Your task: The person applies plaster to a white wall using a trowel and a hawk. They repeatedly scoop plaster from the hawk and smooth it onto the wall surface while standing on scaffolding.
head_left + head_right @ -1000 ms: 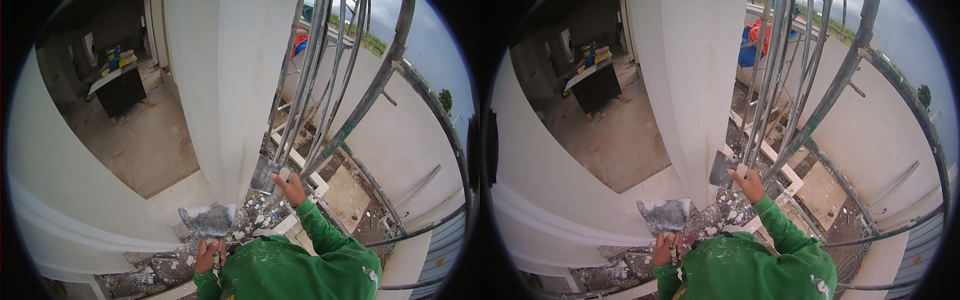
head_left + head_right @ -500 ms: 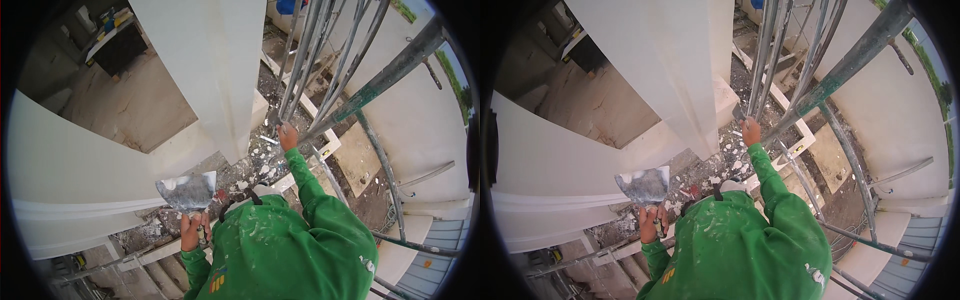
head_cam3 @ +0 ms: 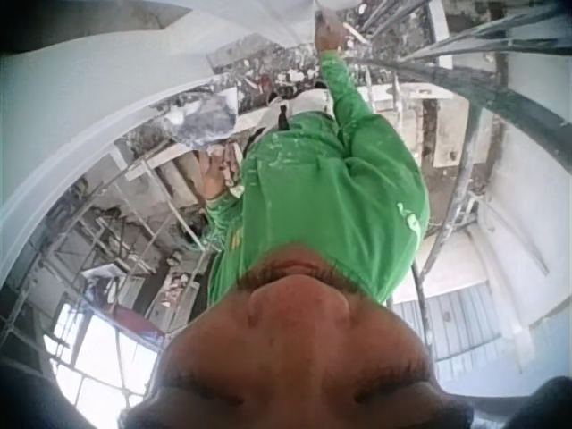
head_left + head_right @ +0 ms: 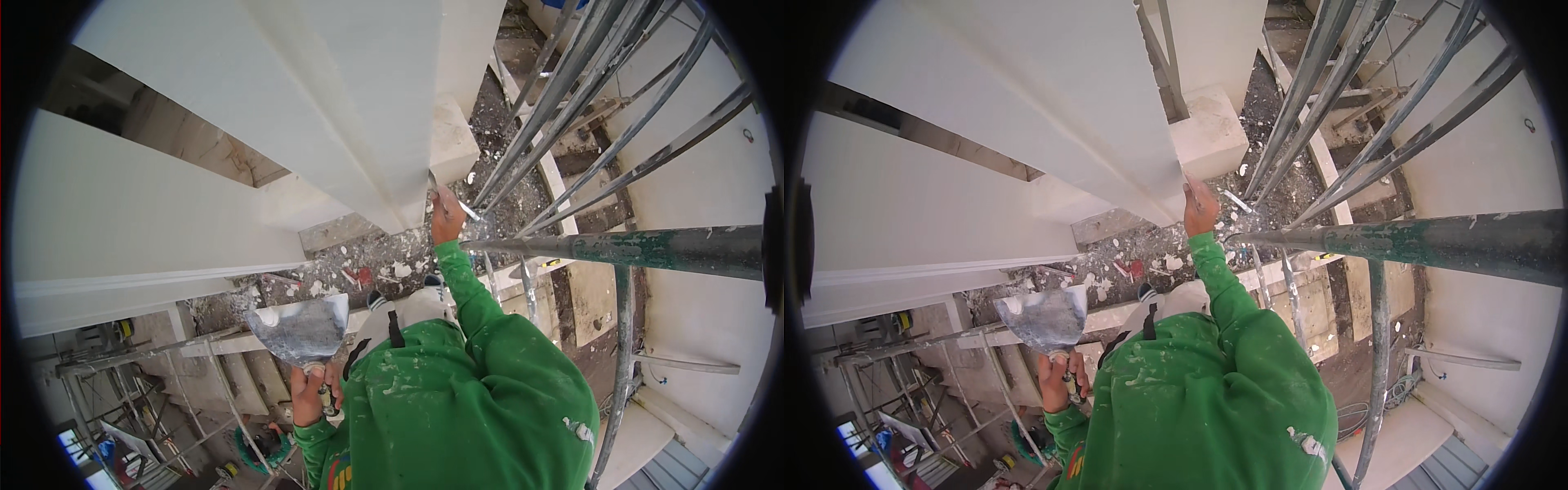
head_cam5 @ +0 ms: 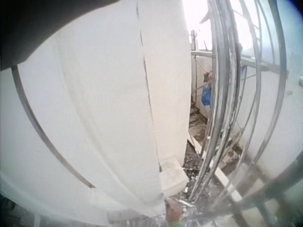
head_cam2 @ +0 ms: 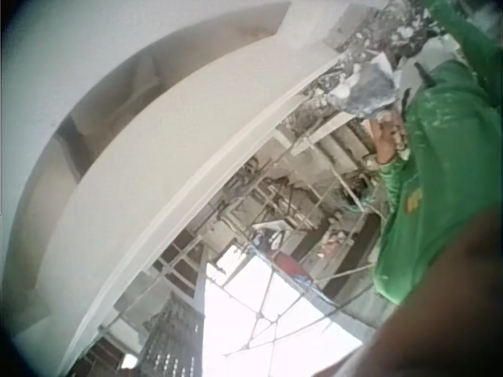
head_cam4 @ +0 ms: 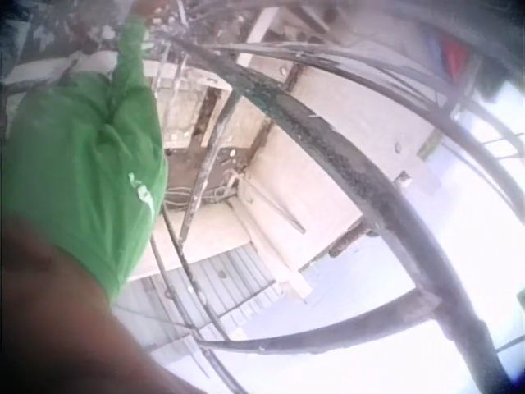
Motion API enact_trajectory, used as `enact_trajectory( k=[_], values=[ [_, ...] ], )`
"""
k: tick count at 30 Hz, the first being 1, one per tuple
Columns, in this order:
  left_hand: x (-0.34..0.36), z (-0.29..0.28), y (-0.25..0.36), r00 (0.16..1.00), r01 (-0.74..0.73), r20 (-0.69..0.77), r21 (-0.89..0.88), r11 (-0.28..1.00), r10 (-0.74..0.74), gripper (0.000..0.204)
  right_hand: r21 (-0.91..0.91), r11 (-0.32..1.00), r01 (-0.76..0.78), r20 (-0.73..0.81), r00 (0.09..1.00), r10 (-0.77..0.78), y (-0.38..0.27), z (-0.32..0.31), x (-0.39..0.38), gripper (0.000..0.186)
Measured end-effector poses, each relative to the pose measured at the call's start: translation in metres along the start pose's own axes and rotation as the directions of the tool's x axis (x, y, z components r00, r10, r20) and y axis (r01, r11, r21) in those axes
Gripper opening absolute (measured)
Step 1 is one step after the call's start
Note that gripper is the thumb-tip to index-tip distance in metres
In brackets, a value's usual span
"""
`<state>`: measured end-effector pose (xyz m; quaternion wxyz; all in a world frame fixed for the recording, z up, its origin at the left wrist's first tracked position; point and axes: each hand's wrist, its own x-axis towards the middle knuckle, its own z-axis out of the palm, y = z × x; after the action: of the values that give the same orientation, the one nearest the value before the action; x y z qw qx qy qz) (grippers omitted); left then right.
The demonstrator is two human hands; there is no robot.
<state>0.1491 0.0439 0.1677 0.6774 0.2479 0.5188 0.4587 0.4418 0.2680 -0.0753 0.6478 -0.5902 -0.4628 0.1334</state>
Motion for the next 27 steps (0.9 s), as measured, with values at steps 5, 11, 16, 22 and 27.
enact_trajectory(
  k=[5,11,16,22,27],
  values=[
    [-0.003,0.013,-0.010,0.997,-0.039,-0.074,-0.087,0.995,0.032,0.030,0.038,0.976,0.216,-0.010,0.976,-0.216,-0.071,-0.007,0.065,0.026],
    [0.016,0.023,-0.007,0.994,-0.060,0.080,-0.110,0.992,0.069,0.033,0.068,0.910,0.410,-0.083,0.911,-0.404,-0.167,-0.013,0.126,0.024],
    [0.035,0.018,0.008,0.967,-0.068,0.243,-0.020,0.998,0.071,0.022,0.077,0.868,0.491,-0.175,0.864,-0.473,-0.241,-0.014,0.179,0.019],
    [0.038,0.010,0.026,0.919,-0.189,0.350,-0.008,0.982,0.180,0.018,0.081,0.820,0.567,-0.213,0.813,-0.541,-0.343,-0.016,0.248,0.020],
    [0.034,0.021,0.027,0.926,-0.239,0.279,-0.083,0.967,0.253,0.023,0.124,0.699,0.704,-0.253,0.703,-0.664,-0.412,-0.025,0.308,0.018]
  ],
)
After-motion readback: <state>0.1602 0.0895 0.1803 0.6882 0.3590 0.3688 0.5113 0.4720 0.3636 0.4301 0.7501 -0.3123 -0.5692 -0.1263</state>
